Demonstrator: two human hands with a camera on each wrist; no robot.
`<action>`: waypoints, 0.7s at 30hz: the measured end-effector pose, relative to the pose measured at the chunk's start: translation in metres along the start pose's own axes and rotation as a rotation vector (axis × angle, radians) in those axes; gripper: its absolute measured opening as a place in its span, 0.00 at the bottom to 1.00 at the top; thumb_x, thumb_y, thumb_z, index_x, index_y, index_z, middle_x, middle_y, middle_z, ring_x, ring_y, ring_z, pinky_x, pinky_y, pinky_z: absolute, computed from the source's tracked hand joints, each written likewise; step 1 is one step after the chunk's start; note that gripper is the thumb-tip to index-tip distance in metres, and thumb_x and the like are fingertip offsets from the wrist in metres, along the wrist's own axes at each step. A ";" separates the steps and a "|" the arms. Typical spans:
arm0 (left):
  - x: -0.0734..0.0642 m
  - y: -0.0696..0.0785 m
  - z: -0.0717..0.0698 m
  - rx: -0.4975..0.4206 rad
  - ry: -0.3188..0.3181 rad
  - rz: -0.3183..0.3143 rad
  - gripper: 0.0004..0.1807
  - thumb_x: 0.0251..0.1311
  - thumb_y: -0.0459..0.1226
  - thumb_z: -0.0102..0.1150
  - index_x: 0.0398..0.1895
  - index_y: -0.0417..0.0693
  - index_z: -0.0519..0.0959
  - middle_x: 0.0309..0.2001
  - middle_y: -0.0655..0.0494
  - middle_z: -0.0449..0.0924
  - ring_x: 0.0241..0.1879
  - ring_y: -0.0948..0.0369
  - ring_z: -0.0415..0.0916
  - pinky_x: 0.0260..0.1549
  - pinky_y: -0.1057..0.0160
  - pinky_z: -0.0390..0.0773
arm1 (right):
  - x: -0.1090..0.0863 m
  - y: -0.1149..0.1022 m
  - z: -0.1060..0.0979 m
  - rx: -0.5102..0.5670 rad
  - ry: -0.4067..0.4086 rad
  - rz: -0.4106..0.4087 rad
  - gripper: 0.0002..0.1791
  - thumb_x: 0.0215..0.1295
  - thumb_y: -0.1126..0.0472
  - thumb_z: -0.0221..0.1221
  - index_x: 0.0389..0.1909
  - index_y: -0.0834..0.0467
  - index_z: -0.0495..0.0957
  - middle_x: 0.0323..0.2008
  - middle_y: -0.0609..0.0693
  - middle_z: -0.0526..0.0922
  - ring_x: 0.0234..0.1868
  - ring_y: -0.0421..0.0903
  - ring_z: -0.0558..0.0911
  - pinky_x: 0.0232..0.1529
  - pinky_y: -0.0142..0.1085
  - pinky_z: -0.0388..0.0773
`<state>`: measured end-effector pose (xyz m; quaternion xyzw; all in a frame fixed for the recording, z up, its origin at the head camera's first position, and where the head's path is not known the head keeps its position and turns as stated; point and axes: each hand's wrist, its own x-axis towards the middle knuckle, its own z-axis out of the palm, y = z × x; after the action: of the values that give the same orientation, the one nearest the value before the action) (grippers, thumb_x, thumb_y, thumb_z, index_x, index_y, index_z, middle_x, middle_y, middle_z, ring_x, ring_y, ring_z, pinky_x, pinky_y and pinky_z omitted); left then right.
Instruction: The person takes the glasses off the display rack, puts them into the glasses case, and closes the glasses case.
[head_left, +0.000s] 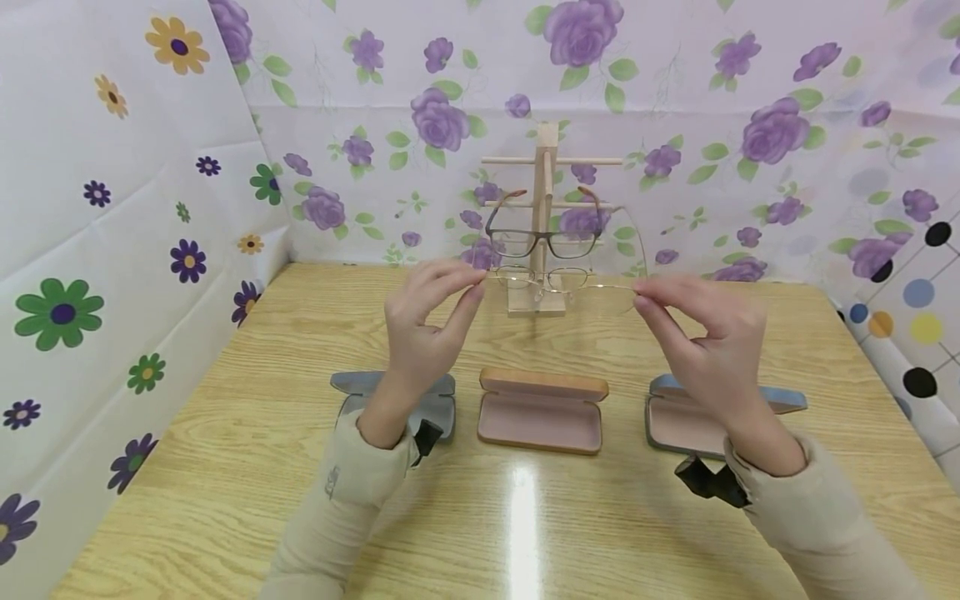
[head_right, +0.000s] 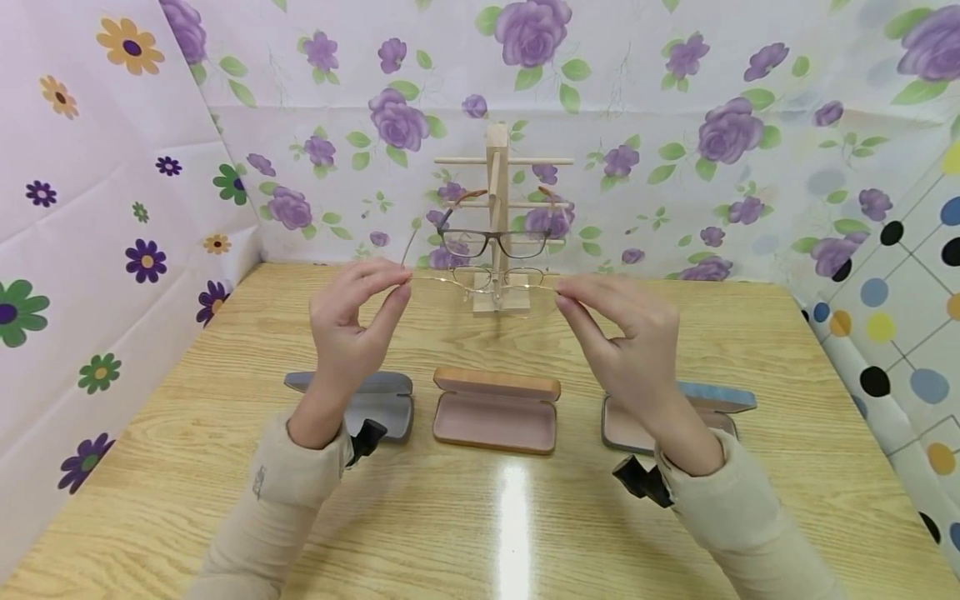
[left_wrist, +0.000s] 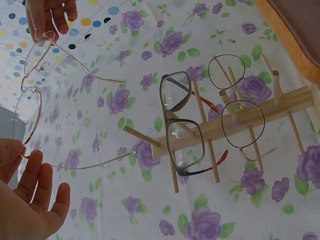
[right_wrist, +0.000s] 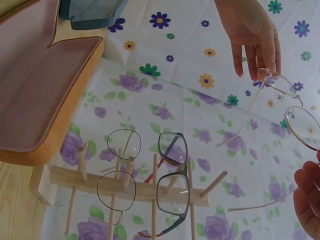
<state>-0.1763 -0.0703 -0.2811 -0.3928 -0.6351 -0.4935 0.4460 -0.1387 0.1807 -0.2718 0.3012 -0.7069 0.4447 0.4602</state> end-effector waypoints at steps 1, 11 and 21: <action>-0.001 0.001 0.000 0.002 0.000 0.002 0.05 0.51 0.26 0.59 0.30 0.30 0.80 0.30 0.42 0.80 0.36 0.51 0.76 0.38 0.59 0.76 | -0.001 0.000 0.000 0.000 0.002 -0.002 0.17 0.58 0.55 0.62 0.26 0.68 0.83 0.25 0.59 0.82 0.33 0.33 0.80 0.39 0.27 0.74; -0.005 0.007 -0.001 0.006 -0.010 0.010 0.05 0.49 0.24 0.59 0.30 0.30 0.80 0.31 0.40 0.80 0.37 0.50 0.76 0.39 0.59 0.76 | -0.011 -0.002 -0.001 -0.024 0.013 -0.014 0.19 0.59 0.52 0.61 0.27 0.68 0.83 0.25 0.60 0.82 0.34 0.34 0.80 0.40 0.26 0.74; -0.016 0.010 -0.003 0.006 -0.007 0.002 0.10 0.58 0.33 0.57 0.29 0.32 0.81 0.30 0.45 0.80 0.34 0.52 0.76 0.34 0.63 0.76 | -0.022 -0.003 -0.001 0.001 -0.021 -0.006 0.18 0.59 0.54 0.60 0.27 0.67 0.83 0.26 0.57 0.83 0.34 0.35 0.80 0.39 0.25 0.74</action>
<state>-0.1619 -0.0725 -0.2929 -0.3939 -0.6375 -0.4898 0.4455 -0.1271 0.1811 -0.2903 0.3083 -0.7107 0.4403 0.4539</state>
